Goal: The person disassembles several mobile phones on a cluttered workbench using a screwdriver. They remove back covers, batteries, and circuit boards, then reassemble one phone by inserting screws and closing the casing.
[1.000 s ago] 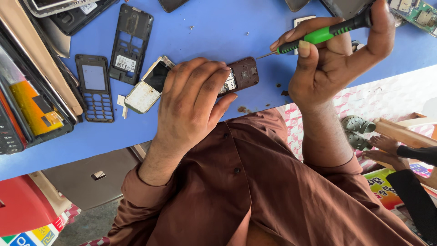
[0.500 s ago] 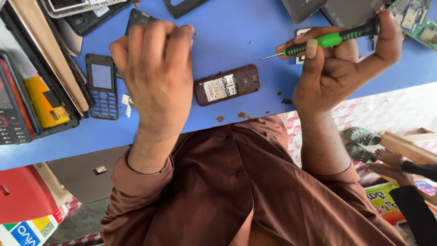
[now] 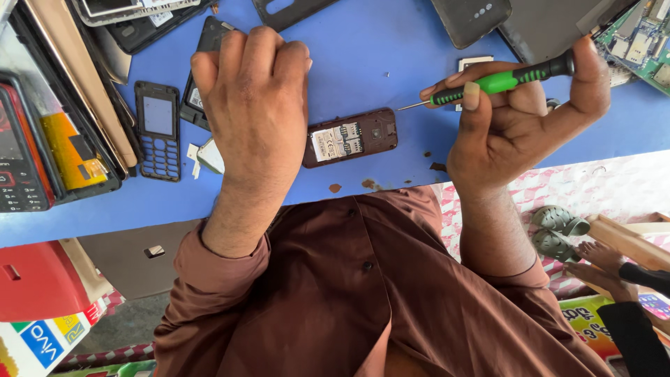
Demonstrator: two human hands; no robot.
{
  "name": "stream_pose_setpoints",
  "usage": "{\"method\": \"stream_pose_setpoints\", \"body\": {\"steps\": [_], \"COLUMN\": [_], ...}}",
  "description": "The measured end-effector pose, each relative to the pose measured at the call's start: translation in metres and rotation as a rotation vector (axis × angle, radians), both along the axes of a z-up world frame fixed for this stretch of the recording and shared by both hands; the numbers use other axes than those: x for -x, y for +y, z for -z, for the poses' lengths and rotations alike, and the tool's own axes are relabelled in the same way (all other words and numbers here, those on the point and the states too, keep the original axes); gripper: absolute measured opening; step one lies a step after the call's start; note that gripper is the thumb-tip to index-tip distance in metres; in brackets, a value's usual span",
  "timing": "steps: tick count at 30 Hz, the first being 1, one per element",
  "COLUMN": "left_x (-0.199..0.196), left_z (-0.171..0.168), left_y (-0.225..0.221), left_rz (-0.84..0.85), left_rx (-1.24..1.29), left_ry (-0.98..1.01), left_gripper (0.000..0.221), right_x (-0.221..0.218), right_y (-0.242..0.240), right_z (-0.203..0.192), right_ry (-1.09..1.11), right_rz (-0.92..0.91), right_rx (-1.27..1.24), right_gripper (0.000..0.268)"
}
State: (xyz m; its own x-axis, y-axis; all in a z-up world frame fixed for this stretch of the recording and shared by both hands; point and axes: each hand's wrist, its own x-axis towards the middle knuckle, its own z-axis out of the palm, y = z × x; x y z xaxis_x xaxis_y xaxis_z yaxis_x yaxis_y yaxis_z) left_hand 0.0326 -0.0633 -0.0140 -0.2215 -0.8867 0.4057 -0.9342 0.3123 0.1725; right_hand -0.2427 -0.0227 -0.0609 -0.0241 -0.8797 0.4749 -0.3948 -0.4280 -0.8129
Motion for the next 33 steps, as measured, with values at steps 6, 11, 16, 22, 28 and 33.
{"method": "stream_pose_setpoints", "body": {"steps": [6,11,16,22,28,33], "left_x": [0.001,-0.004,-0.003,0.012,0.016,0.022], "left_z": [0.002,-0.004,-0.019,-0.027,-0.025,-0.013], "left_y": [0.006,0.016,0.026,0.032,0.031,0.034], "left_rz": [0.012,0.07,0.158,0.215,0.433,0.469], "left_rx": [-0.015,-0.076,-0.193,-0.426,-0.265,-0.326], "left_ry": [0.087,0.226,0.539,0.941,0.788,0.966], "left_gripper": [0.017,0.02,0.021,0.02,0.027,0.034], "right_x": [-0.001,-0.002,-0.002,-0.013,-0.026,-0.026], "right_y": [-0.001,-0.003,-0.001,0.003,0.002,0.004], "right_z": [0.0,0.0,-0.005,-0.014,-0.02,-0.022], "right_ry": [-0.023,-0.085,-0.103,-0.195,-0.42,-0.5], "right_rz": [-0.002,0.052,0.038,0.002,-0.064,-0.111], "right_rx": [-0.003,-0.066,-0.023,0.057,0.054,-0.006], "right_gripper": [0.028,0.048,0.061,0.069,0.07,0.07]}}
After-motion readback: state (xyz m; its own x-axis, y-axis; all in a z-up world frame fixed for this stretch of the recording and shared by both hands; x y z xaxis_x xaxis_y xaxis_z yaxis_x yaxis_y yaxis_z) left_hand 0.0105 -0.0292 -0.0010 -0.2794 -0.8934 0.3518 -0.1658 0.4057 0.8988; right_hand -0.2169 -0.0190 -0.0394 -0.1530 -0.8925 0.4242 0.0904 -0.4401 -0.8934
